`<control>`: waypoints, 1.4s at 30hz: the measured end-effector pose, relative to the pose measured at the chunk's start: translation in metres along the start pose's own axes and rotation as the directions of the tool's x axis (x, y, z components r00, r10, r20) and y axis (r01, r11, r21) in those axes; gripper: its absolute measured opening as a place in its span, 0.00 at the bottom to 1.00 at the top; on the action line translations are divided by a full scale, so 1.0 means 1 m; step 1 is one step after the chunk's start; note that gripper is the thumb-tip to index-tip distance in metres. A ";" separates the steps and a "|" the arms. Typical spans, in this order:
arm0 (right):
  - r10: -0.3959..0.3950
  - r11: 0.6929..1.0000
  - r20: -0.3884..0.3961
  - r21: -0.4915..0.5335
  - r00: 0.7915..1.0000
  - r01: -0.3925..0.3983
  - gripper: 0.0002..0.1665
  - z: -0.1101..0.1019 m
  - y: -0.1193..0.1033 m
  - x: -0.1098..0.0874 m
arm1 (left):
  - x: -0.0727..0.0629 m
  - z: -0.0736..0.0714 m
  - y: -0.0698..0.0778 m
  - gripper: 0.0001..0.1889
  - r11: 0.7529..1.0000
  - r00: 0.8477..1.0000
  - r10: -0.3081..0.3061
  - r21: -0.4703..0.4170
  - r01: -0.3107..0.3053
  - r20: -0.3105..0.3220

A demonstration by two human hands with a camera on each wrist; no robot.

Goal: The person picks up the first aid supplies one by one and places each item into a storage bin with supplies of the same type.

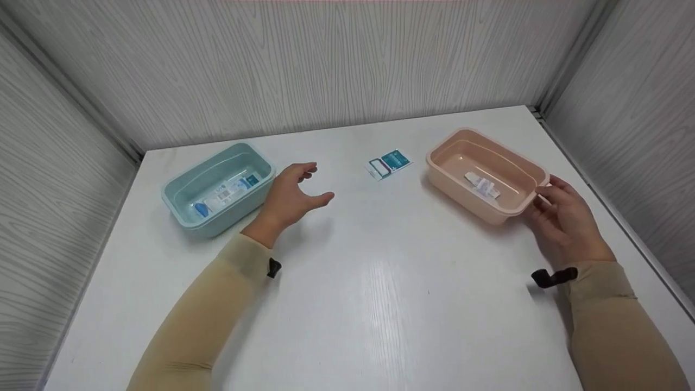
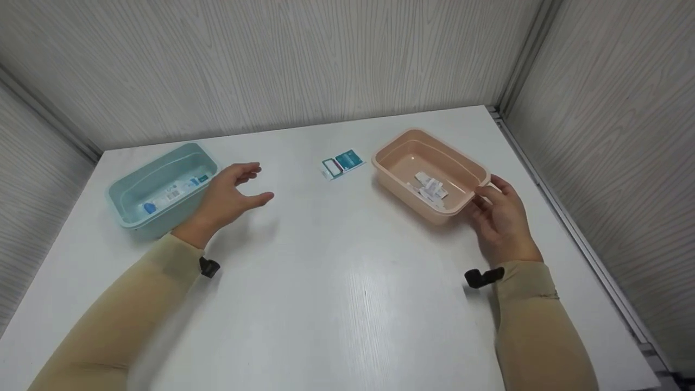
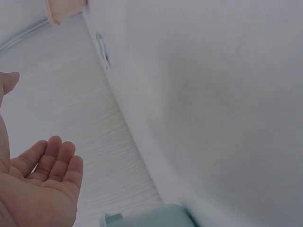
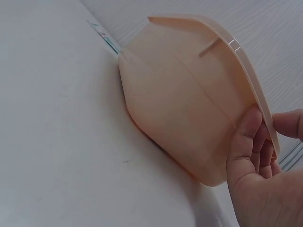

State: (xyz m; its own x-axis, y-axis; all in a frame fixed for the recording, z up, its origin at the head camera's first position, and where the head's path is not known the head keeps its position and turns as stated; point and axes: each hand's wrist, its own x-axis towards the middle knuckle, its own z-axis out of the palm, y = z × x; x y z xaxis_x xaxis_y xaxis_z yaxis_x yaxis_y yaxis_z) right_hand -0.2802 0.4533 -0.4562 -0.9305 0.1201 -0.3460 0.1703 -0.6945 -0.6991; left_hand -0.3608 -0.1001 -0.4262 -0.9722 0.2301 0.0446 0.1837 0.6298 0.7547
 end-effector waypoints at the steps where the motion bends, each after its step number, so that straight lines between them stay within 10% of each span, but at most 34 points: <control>1: -0.005 1.000 -0.001 -0.001 1.000 0.005 0.30 0.000 -0.001 0.000 | 0.003 0.004 0.001 0.44 1.000 1.000 -0.011 0.006 0.011 0.007; 15: -0.024 1.000 -0.004 0.015 1.000 0.024 0.25 0.001 0.000 -0.001 | 0.040 0.049 0.013 0.50 0.978 0.974 -0.204 0.054 0.199 0.102; 42: -0.013 1.000 -0.023 -0.005 1.000 0.013 0.30 -0.001 -0.001 -0.001 | 0.104 0.103 0.042 0.55 0.943 0.978 -0.182 0.301 0.144 0.104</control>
State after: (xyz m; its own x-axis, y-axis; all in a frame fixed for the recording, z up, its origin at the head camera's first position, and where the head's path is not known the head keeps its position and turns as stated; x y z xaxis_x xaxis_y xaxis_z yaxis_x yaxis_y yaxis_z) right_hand -0.2789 0.4548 -0.4554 -0.9249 0.1455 -0.3511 0.1599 -0.6892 -0.7067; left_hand -0.4393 0.0265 -0.4570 -0.9689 0.1872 -0.1620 0.0772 0.8503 0.5207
